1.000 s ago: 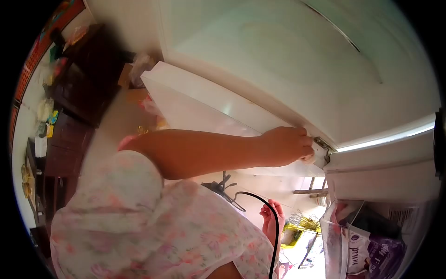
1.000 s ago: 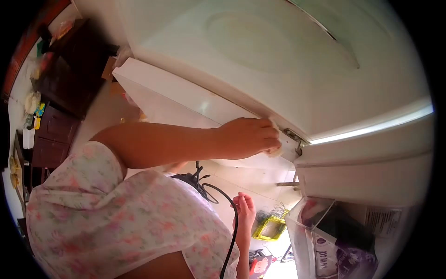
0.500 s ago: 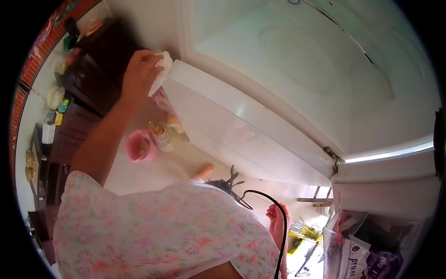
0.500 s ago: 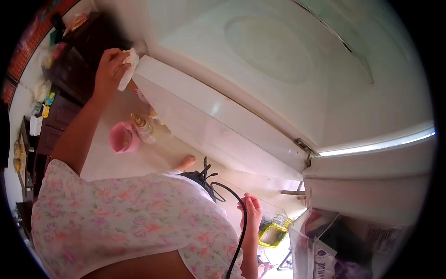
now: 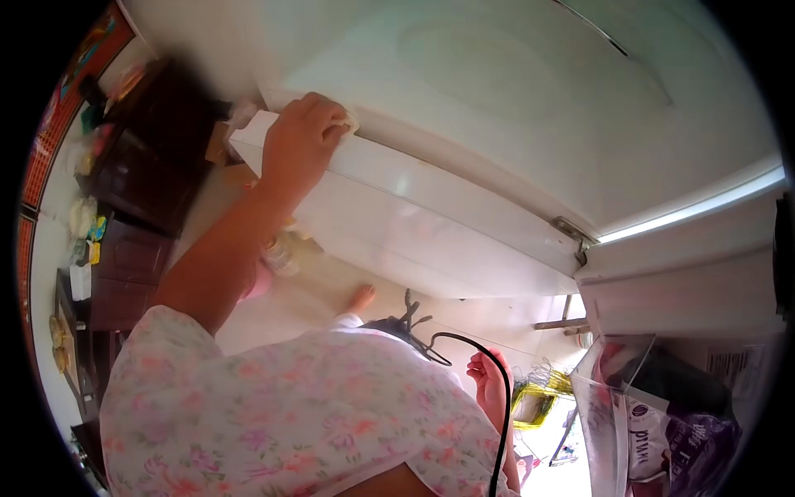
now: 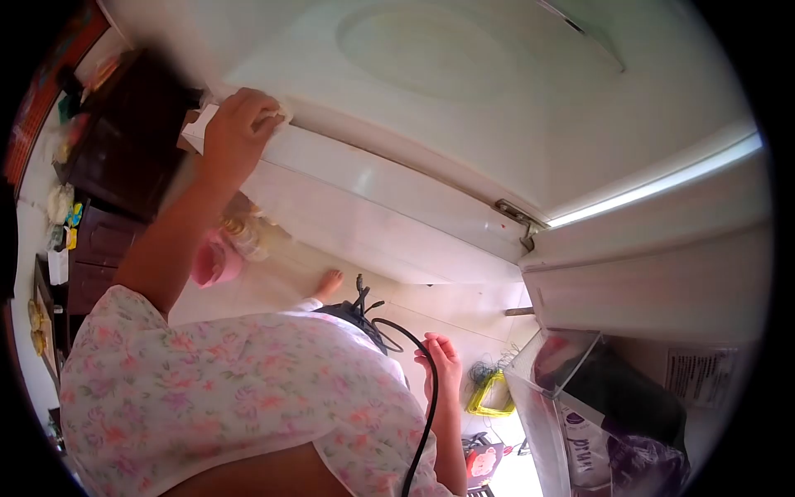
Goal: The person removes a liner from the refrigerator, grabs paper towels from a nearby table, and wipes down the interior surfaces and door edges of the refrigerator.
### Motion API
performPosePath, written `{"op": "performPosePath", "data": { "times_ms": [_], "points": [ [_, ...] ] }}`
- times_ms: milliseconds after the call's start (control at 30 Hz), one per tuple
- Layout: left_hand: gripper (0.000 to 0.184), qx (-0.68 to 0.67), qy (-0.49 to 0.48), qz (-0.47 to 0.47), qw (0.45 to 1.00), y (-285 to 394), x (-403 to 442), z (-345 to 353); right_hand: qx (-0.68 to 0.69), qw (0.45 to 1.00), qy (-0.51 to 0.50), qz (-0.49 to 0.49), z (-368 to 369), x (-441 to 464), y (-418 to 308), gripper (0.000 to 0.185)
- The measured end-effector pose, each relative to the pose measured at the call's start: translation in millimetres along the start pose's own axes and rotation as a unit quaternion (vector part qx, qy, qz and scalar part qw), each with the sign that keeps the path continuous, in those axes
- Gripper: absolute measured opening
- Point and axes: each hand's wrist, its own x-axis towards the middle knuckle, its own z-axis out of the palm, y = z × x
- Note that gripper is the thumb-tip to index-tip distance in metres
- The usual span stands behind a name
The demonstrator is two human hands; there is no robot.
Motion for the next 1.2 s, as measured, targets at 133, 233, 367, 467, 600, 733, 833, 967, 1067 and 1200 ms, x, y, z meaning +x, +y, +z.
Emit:
{"op": "performPosePath", "data": {
  "times_ms": [133,233,367,467,600,733,833,967,1067,1200],
  "points": [
    [0.015,-0.027,-0.017,0.010,0.999,29.7,-1.9,18.4,-0.010,1.000,0.021,0.001,3.1,0.5,-7.7,0.011],
    [0.015,-0.058,0.004,0.116,0.992,66.9,-0.3,37.7,0.009,1.000,0.026,-0.012,0.5,2.1,-10.0,0.012],
    [0.015,-0.103,-0.055,0.171,0.978,125.6,1.9,68.0,0.039,0.998,0.041,-0.037,-1.2,-11.1,-13.1,0.014],
    [0.017,-0.104,-0.101,0.241,0.960,171.7,6.2,87.7,0.052,0.996,0.062,-0.044,-4.7,-21.1,-2.5,0.013],
    [0.020,-0.135,-0.095,0.374,0.913,230.5,14.7,113.1,0.072,0.992,0.080,-0.059,1.6,-37.7,7.6,0.012],
    [0.021,-0.174,-0.085,0.461,0.866,239.3,26.7,118.4,0.090,0.989,0.093,-0.069,6.5,-47.3,14.1,0.011],
    [0.019,-0.152,-0.101,0.460,0.869,216.6,31.6,107.2,0.094,0.988,0.096,-0.077,8.6,-47.4,17.4,0.015],
    [0.014,-0.110,-0.110,0.457,0.876,166.3,36.0,88.8,0.087,0.991,0.086,-0.061,10.9,-35.7,17.5,0.012],
    [0.013,-0.044,-0.160,0.449,0.878,124.9,40.2,75.7,0.076,0.993,0.069,-0.057,15.8,-23.4,6.2,0.014],
    [0.014,-0.062,-0.099,0.364,0.924,68.5,36.5,36.1,0.040,0.997,0.046,-0.045,30.5,-14.4,-8.0,0.015]
  ]
}}
